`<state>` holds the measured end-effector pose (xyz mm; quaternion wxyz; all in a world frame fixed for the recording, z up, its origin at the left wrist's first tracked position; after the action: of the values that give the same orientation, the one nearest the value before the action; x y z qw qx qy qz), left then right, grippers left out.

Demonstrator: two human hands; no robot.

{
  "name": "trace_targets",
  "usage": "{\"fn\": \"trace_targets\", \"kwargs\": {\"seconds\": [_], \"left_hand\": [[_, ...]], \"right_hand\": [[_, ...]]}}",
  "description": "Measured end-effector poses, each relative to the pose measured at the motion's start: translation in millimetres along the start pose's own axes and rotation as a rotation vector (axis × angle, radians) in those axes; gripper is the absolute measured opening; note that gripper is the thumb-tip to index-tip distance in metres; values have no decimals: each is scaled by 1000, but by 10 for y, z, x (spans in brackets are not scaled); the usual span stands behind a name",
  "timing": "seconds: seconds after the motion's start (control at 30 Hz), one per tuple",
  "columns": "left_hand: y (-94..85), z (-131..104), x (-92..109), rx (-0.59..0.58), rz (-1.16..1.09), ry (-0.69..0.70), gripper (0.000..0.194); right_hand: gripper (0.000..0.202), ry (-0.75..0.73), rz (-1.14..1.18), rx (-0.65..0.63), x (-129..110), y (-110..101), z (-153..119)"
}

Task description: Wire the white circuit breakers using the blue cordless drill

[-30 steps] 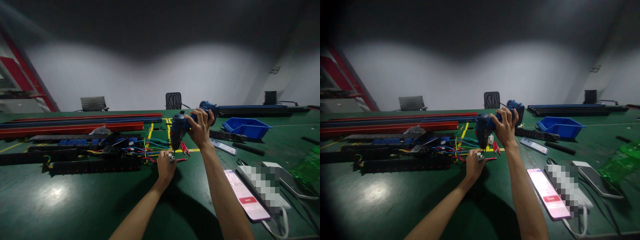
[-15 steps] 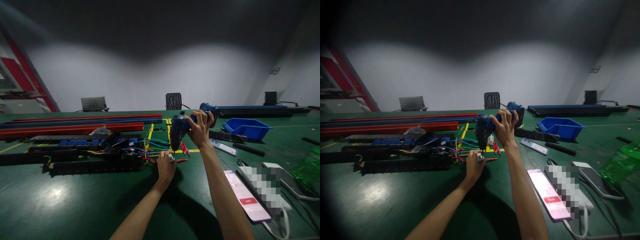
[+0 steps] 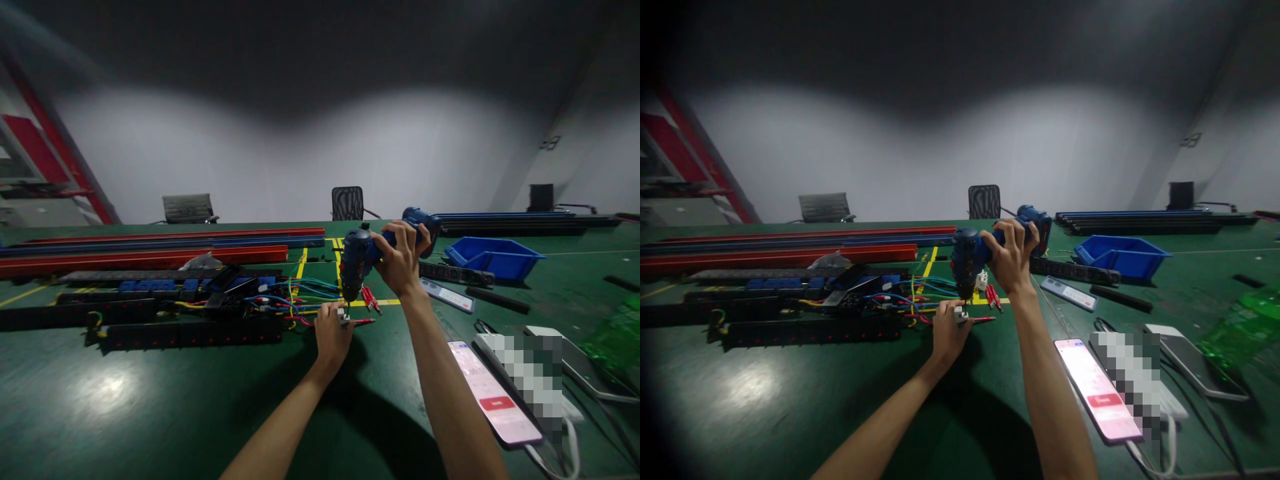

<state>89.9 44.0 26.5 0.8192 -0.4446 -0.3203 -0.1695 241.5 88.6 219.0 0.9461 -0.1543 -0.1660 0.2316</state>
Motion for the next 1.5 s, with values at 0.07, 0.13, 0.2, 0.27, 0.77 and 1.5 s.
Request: {"fn": "trace_targets", "kwargs": {"seconds": [0.07, 0.13, 0.2, 0.27, 0.77, 1.5], "left_hand": [[-4, 1, 1, 3, 0, 2, 43], [-4, 1, 2, 5, -1, 3, 43], [-2, 1, 1, 7, 0, 5, 43], [1, 0, -3, 9, 0, 7, 44], [11, -1, -17, 23, -6, 18, 46], [21, -4, -15, 36, -23, 3, 45]], "right_hand": [[31, -2, 3, -2, -2, -6, 0], [32, -5, 4, -5, -5, -11, 0], [33, -7, 5, -8, -8, -14, 0], [33, -7, 4, -9, -8, -16, 0], [35, 0, 1, -23, -1, -24, 0], [23, -30, -34, 18, 13, 7, -1]]}}
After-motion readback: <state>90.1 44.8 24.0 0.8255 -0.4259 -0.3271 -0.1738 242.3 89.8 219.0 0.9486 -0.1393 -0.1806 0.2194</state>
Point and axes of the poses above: each hand's wrist, its own z-axis towards the middle knuckle, its own y-axis out of the palm, x = y × z, the point moved 3 cm from there along z, towards the middle knuckle, and after that the axes turned 7 degrees about -y, right-handed, at the moved point
